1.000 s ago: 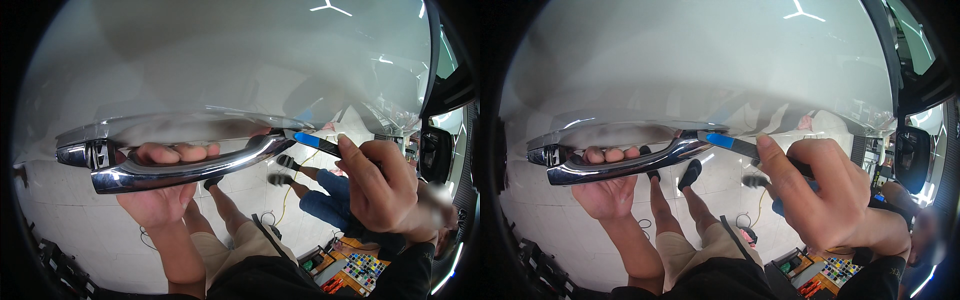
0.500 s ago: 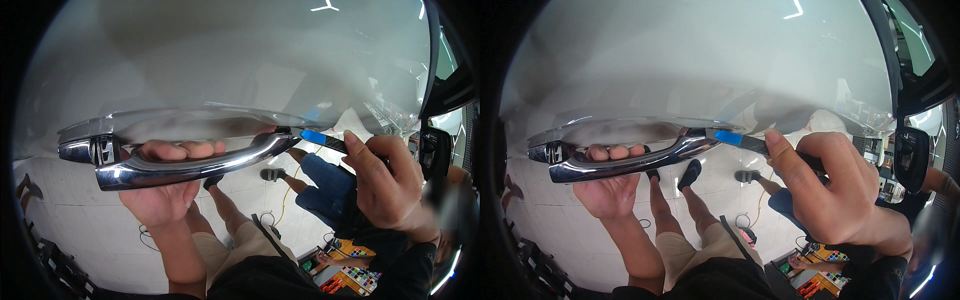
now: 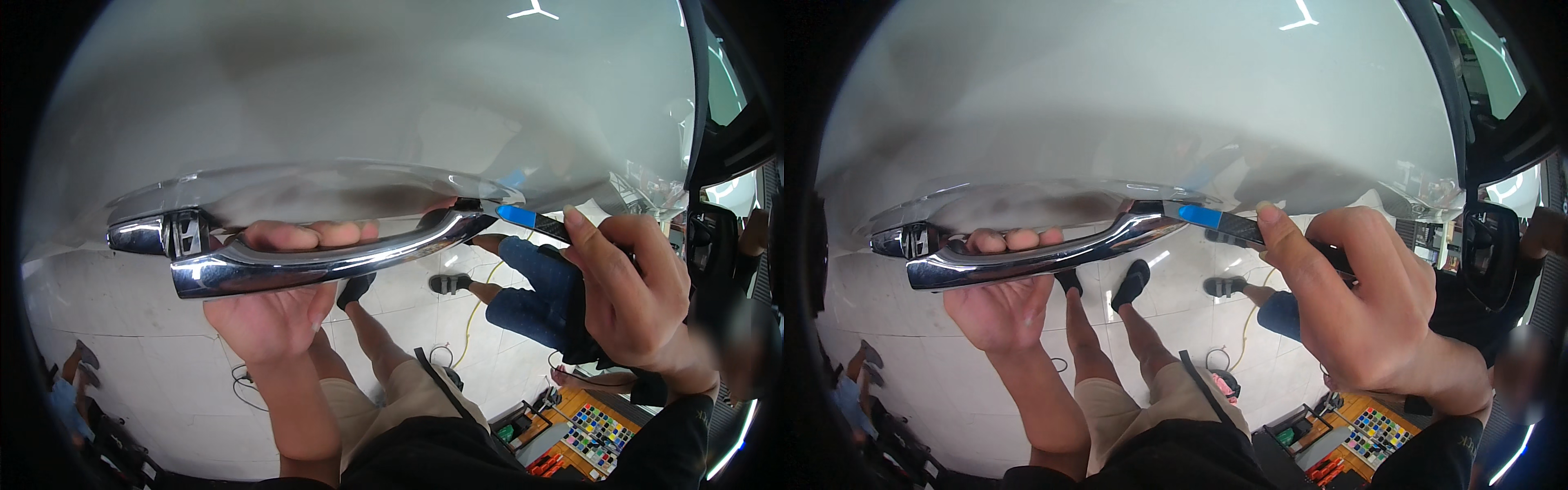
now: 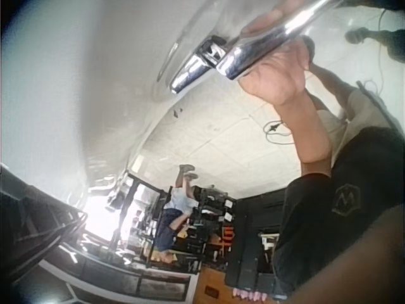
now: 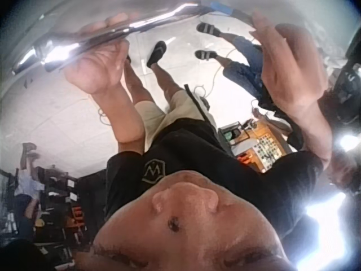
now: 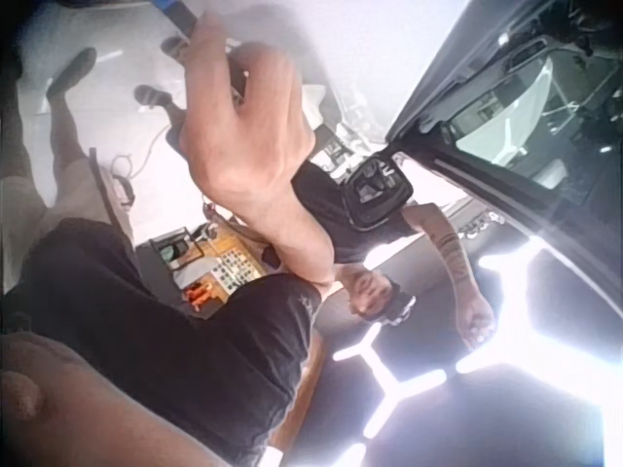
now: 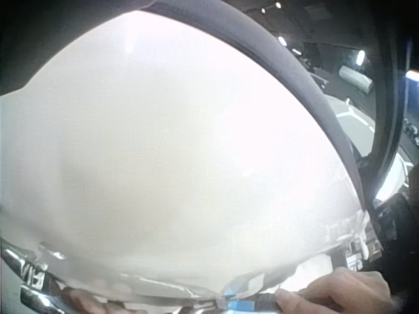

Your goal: The person applies a transparent protective film to the chrome door handle of a white car. They use a small plastic squeegee tool to smooth the film and a knife to trim the excess material around the handle's edges. The person carefully peels back and repositions the film to ensure a precise fit.

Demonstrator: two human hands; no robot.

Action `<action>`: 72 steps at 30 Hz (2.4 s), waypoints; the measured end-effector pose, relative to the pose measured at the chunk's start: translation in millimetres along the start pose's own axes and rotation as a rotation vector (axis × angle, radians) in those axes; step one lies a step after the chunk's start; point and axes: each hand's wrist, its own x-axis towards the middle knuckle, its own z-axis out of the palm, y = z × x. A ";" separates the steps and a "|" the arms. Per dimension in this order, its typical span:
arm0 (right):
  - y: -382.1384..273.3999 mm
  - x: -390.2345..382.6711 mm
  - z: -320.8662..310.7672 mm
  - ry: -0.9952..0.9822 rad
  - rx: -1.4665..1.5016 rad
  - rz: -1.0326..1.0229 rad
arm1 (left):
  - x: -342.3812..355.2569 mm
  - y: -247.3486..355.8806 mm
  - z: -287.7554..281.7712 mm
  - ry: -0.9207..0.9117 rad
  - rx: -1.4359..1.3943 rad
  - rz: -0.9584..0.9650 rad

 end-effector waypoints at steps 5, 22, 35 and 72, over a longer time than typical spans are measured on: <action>5.6 -4.2 1.4 -0.008 0.002 -0.005 | 1.8 -0.5 -0.3 0.007 0.004 0.010; 32.7 -3.5 9.6 0.055 0.340 0.119 | 5.6 -12.9 4.9 0.070 0.011 0.051; 34.6 -1.0 11.3 0.051 0.312 0.082 | 9.3 -12.7 3.0 -0.025 -0.014 0.025; 31.9 4.2 16.2 0.055 0.302 0.007 | 9.4 -6.8 3.9 -0.019 -0.009 0.019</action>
